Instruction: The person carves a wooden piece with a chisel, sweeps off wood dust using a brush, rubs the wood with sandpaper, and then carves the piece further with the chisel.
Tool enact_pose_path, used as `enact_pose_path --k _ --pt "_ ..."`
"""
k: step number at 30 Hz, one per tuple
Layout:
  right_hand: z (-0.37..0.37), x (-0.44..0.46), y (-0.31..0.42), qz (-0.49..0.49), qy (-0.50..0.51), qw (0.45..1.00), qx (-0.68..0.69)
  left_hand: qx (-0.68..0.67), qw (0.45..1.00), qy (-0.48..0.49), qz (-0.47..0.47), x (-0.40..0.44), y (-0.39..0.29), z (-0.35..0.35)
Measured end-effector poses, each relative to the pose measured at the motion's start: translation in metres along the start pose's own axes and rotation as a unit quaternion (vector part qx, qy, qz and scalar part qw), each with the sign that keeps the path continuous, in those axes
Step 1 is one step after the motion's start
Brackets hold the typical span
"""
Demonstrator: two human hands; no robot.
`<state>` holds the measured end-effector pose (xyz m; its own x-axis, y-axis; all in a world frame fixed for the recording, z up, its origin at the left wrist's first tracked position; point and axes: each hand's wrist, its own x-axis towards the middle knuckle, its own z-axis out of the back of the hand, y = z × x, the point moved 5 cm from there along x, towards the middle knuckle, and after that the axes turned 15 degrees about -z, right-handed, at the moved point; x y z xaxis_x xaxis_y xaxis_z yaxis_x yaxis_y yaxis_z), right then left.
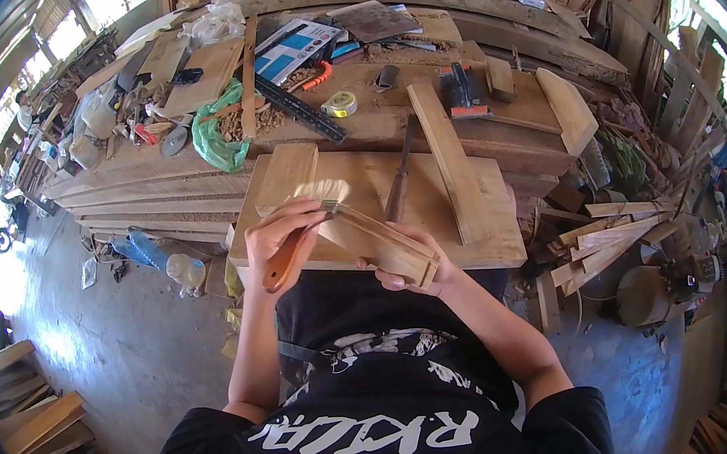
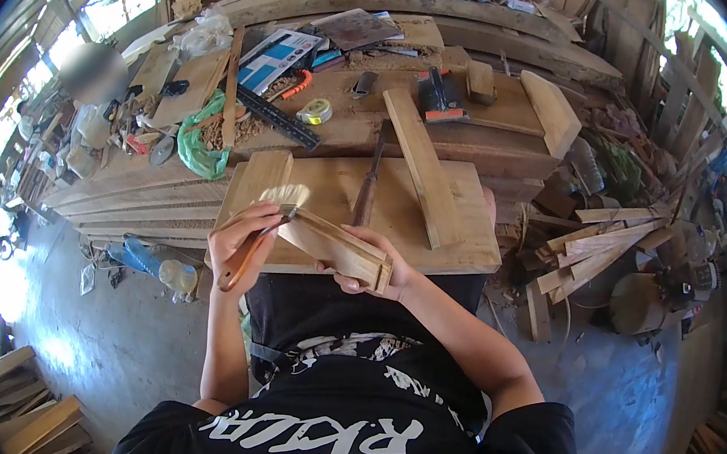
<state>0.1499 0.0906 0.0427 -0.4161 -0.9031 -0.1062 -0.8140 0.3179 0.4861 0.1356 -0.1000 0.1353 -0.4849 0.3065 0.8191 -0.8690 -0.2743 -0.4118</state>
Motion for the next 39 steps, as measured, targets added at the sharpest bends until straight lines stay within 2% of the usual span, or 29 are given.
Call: enact_pose_path --k 2,4,6,7,10,11,14,15,16,17,18,19,25,26,27,28,31,34,37,39 --pt "0.003 0.001 0.0 -0.001 0.012 1.0 -0.01 -0.069 0.997 -0.014 0.028 -0.01 -0.002 -0.014" --pt "0.012 0.001 -0.002 0.017 0.021 1.0 -0.009 -0.078 0.997 0.01 0.017 -0.009 -0.023 -0.033" --pt "0.026 -0.002 -0.01 0.059 0.025 0.998 0.002 -0.11 0.991 0.029 -0.069 -0.008 -0.037 -0.052" --pt "0.034 -0.003 -0.013 0.053 -0.008 0.996 0.067 -0.168 0.983 0.025 -0.065 -0.009 -0.045 -0.061" --pt "0.052 -0.005 -0.016 0.068 -0.161 0.978 0.116 -0.158 0.979 0.078 -0.099 -0.007 -0.065 -0.07" --pt "0.065 -0.003 -0.018 0.064 -0.076 0.99 0.096 -0.171 0.976 0.087 -0.099 -0.006 -0.065 -0.069" --pt "0.059 -0.002 -0.016 0.059 -0.069 0.994 0.066 -0.186 0.973 0.098 -0.097 -0.001 -0.057 -0.056" --pt "0.037 -0.001 -0.013 0.056 0.032 0.995 0.072 -0.172 0.977 0.089 -0.095 0.001 -0.052 -0.05" --pt "0.025 -0.002 -0.01 0.04 0.038 0.997 0.06 -0.158 0.98 0.08 -0.093 0.003 -0.045 -0.043" --pt "0.013 -0.003 -0.005 0.023 0.043 0.998 0.048 -0.088 0.988 0.059 -0.114 0.002 -0.036 -0.035" --pt "0.005 -0.004 -0.001 0.006 0.049 0.998 0.036 -0.086 0.99 0.047 -0.104 0.003 -0.026 -0.027" --pt "0.004 -0.004 0.002 0.003 0.012 1.0 0.018 -0.076 0.994 0.033 -0.064 0.0 -0.015 -0.018" --pt "0.005 -0.002 0.004 0.016 -0.015 1.0 -0.015 -0.06 0.985 -0.09 0.134 -0.011 0.011 0.002" --pt "0.007 -0.002 0.005 0.035 -0.056 0.997 -0.049 -0.058 0.979 -0.109 0.165 -0.012 0.008 0.002" --pt "0.002 -0.002 0.007 0.053 -0.097 0.99 -0.083 0.0 0.984 -0.093 0.152 -0.009 -0.001 0.0" --pt "0.001 -0.002 0.009 0.07 -0.137 0.981 -0.118 0.003 0.988 -0.077 0.138 -0.008 -0.008 -0.005" --pt "0.013 -0.003 0.009 0.079 -0.077 0.984 -0.142 0.026 0.993 -0.002 0.116 -0.012 -0.04 -0.026" --pt "0.0 -0.006 0.02 0.178 -0.234 0.932 -0.214 -0.058 0.996 0.028 0.062 -0.003 -0.07 -0.045" --pt "0.0 -0.014 0.028 0.178 -0.262 0.916 -0.247 -0.21 0.967 0.012 0.145 -0.011 -0.067 -0.055" --pt "0.0 -0.018 0.029 0.173 -0.274 0.905 -0.277 -0.23 0.956 0.015 0.182 -0.013 -0.055 -0.052"
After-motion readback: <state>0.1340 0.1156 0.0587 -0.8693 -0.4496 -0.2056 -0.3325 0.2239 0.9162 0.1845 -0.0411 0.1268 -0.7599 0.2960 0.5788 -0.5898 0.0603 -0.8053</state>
